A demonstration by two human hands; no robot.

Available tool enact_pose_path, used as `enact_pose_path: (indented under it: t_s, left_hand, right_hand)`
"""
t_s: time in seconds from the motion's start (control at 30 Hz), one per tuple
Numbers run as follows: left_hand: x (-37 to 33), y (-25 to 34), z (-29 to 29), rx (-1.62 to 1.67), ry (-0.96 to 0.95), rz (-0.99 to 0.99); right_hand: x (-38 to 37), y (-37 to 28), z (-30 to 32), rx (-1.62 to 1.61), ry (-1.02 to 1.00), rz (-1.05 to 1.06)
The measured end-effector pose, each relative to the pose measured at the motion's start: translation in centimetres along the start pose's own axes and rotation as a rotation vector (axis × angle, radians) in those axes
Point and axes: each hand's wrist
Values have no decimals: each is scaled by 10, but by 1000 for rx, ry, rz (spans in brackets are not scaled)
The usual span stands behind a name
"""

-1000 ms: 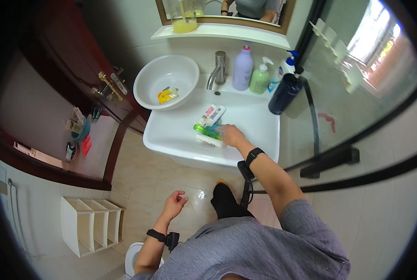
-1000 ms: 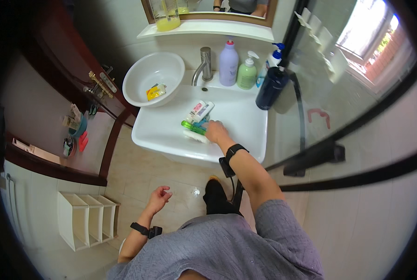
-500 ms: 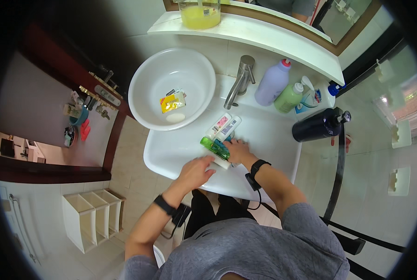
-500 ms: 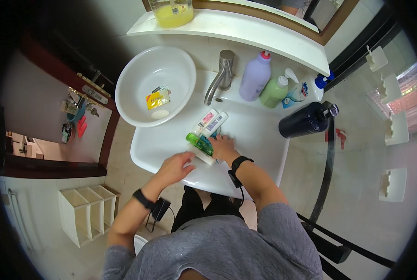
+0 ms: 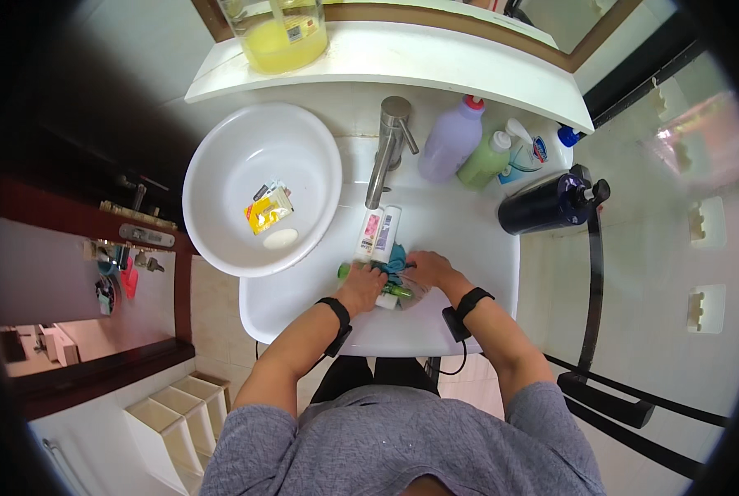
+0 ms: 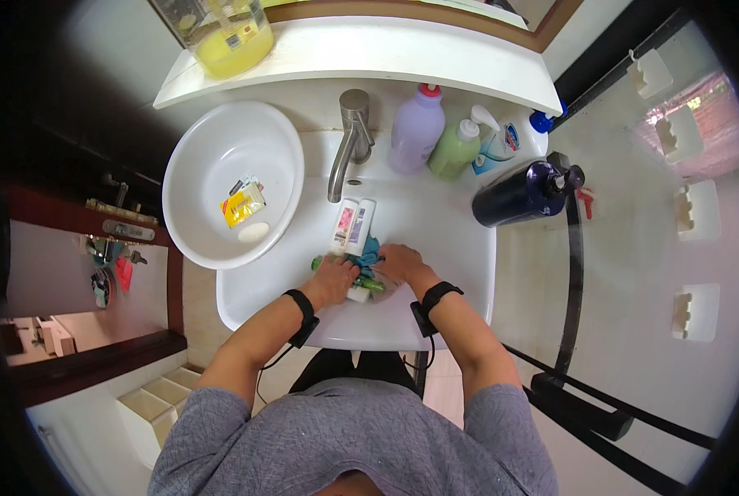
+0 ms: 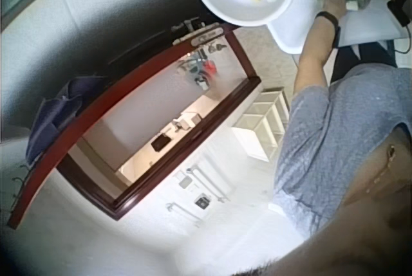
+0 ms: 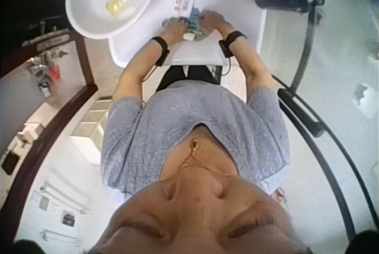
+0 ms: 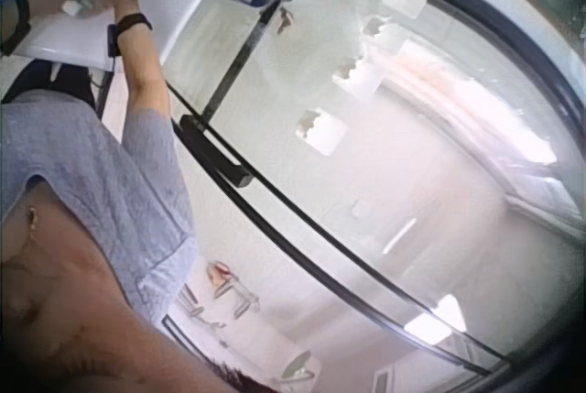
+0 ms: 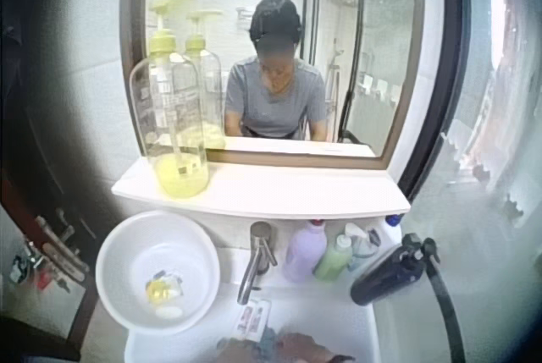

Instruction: The person wipes down several bottles with a cloth at a sink, including a large purple bottle, a black bottle, and a yellow bottle. They then move into a shower area, place a yellow sponge on a wire shelf, and organize the cleaned bottles onto the shelf one by one before opening a large white pump bottle.

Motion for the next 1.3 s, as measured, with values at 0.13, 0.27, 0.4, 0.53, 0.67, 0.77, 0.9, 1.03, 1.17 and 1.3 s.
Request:
enact_pose_path:
  t_s: [0.13, 0.27, 0.4, 0.53, 0.67, 0.77, 0.9, 1.03, 1.17, 1.3]
  left_hand:
    - [11, -21, 16, 205, -204, 21]
    - [32, -33, 42, 433, -213, 254]
    - [31, -45, 47, 772, -57, 548]
    - [17, -54, 35, 1071, 168, 721]
    - [-15, -55, 19, 955, 361, 767]
    - [-30, -62, 10, 907, 398, 777]
    - [-33, -61, 14, 1496, 281, 732]
    - [-13, -61, 19, 1626, 353, 645]
    - [16, -48, 43, 1555, 175, 381]
    - [40, -18, 57, 1315, 204, 166]
  right_hand:
    - [-23, 3, -21, 7, 348, -24]
    - [-55, -6, -35, -458, 381, -129]
    - [-88, -15, -50, -784, 491, -301]
    - [-98, -30, -54, -1087, 418, -223]
    - [-103, -28, -54, -1007, 380, -234]
    - [-102, -39, -52, -812, 353, -295]
    - [-103, -42, -69, -803, 580, -337]
    - [-69, -55, -56, -1144, 452, -317]
    - [-10, -59, -28, -1625, 124, -226]
    - [36, -49, -28, -1665, 5, -128]
Point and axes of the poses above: each hand's wrist, its own x-axis away from the middle knuckle, its own z-axis out of the back of the hand, y = z × x, and after that the axes turned 3 degrees about y, right-handed
